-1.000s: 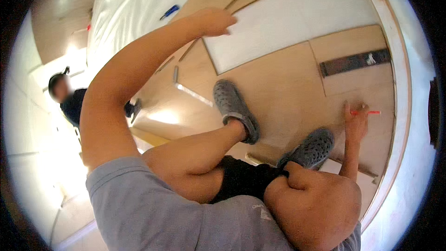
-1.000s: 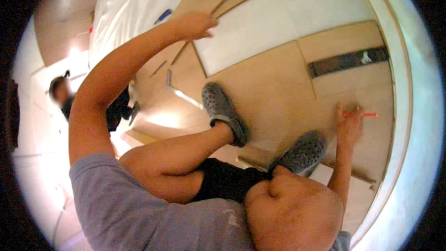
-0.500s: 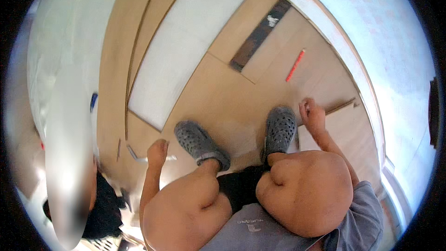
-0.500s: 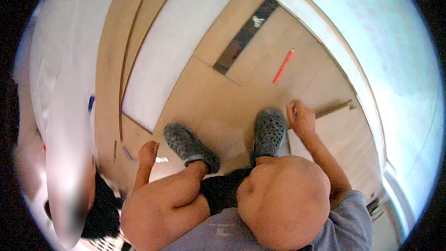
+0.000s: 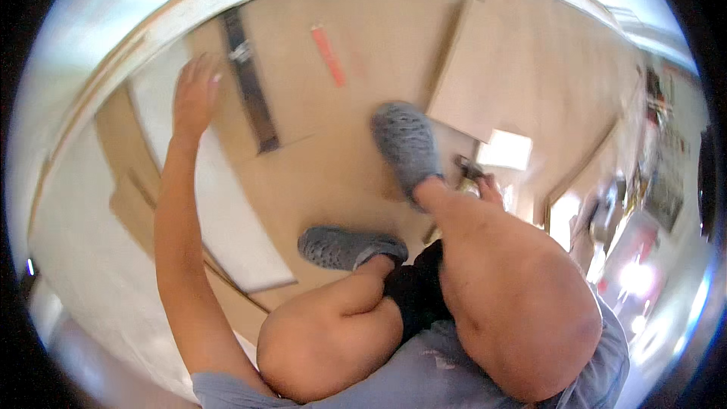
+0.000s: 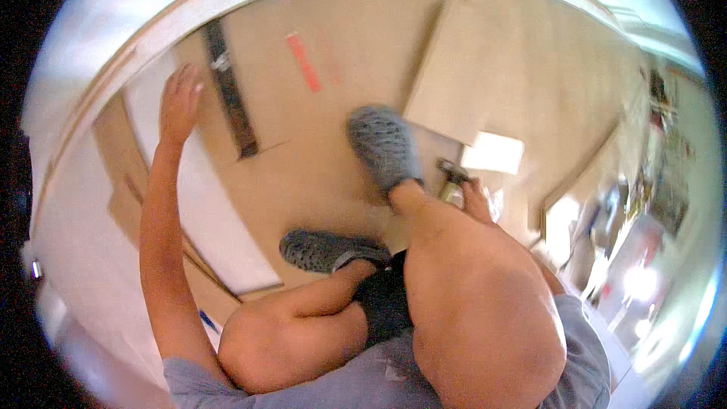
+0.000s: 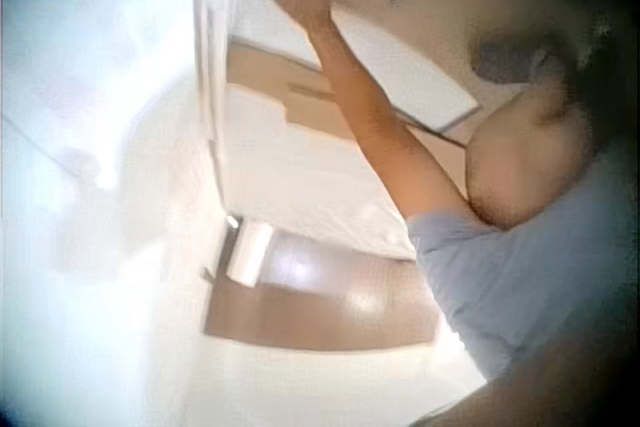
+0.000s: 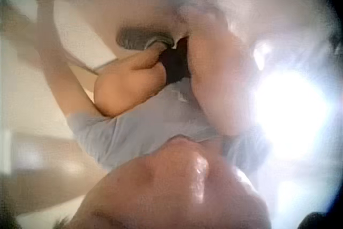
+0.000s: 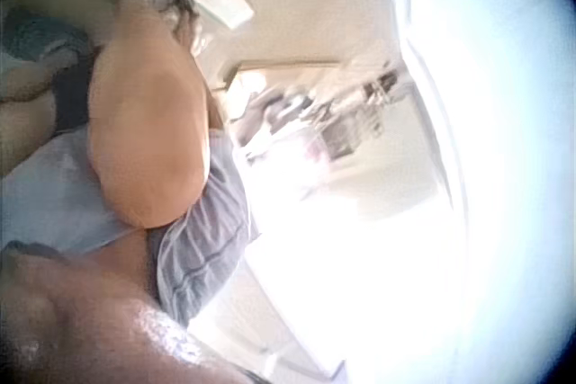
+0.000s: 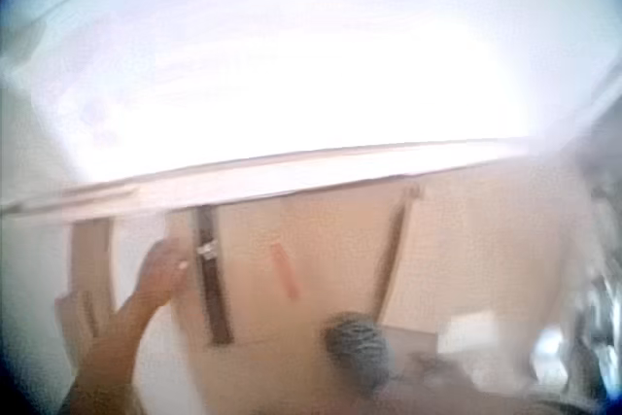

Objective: The person measures, marks with a pencil, and aligns laminate wood planks on a floor, using a speed square and a hammer to fit small cut pieces into a gap.

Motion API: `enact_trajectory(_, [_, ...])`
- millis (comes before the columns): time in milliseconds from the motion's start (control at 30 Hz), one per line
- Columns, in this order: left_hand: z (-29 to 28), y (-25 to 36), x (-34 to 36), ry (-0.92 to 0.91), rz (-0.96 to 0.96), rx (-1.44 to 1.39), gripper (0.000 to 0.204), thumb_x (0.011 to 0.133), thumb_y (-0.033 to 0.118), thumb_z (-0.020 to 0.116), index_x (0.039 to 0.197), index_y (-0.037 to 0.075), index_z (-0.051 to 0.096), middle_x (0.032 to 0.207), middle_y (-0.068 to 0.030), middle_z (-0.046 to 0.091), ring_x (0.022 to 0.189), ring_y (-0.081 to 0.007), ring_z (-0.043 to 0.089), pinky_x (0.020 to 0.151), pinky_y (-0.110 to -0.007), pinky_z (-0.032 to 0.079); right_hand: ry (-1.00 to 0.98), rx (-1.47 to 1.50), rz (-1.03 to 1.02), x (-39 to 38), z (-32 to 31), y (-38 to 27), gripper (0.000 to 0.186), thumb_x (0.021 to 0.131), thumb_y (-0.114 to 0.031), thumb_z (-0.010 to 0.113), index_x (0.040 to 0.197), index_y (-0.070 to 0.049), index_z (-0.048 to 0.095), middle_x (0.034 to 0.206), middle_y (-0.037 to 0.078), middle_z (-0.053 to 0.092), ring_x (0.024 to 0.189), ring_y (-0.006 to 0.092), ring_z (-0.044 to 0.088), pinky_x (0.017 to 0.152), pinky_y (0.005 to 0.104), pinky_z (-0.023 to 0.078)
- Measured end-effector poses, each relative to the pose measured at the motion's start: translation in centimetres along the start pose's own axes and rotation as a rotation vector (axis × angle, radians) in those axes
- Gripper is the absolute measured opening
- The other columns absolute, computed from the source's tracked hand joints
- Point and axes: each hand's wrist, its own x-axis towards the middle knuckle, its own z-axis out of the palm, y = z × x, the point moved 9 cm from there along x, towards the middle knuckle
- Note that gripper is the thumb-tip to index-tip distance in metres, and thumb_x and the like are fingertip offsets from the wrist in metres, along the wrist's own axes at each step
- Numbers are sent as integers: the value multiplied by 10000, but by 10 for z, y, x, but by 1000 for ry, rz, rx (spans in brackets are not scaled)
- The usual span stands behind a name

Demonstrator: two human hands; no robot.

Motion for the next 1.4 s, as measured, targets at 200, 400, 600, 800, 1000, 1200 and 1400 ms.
enact_trajectory(200, [35,1,19,117,-149,-89,483,1041,256,445,1488,77,417,1524,-194,405,1405,-376,370,1167,-480,280,30,233,219,-10,0,8,445,801,-224,808,1138,-41,582,1198,182,508,967,337,622,853,454,530])
enact_trajectory(400, [27,-10,17,60,-38,-122,558,980,232,543,1492,60,406,1539,-214,362,1413,-385,346,1183,-495,247,-64,183,505,-1,33,-14,487,819,-386,779,1028,13,594,910,224,644,897,364,642,778,483,501])
enact_trajectory(600, [22,-6,27,125,-35,-177,530,956,309,594,1433,97,500,1473,-172,451,1327,-383,437,1118,-464,350,-34,374,538,-32,54,40,368,872,-310,713,961,2,539,784,204,632,705,328,623,631,441,474])
enact_trajectory(800, [10,-16,18,225,-58,-192,481,965,320,585,1394,106,546,1449,-140,489,1295,-359,478,1093,-448,384,38,318,279,3,-75,-53,302,849,-212,732,988,-18,548,762,160,601,664,278,572,642,405,477])
enact_trajectory(1000, [20,-19,20,263,-18,-173,453,967,338,584,1364,121,581,1469,-111,488,1286,-340,490,1086,-437,396,-411,83,-418,129,-111,-309,452,894,-214,657,1261,-44,456,978,287,661,960,483,633,766,530,502])
enact_trajectory(1200, [13,-18,19,262,8,-210,414,972,301,578,1351,137,604,1485,-68,485,1309,-322,469,1119,-429,379,-491,-51,-677,176,-86,-444,444,913,-242,618,1233,13,446,922,301,654,913,491,636,786,550,507])
enact_trajectory(1400, [14,-14,21,268,22,-175,398,968,272,582,1345,146,611,1482,-25,498,1305,-316,472,1119,-431,380,-500,-145,-612,166,-9,-450,406,908,-212,606,1200,21,447,894,291,665,891,485,649,757,567,513])
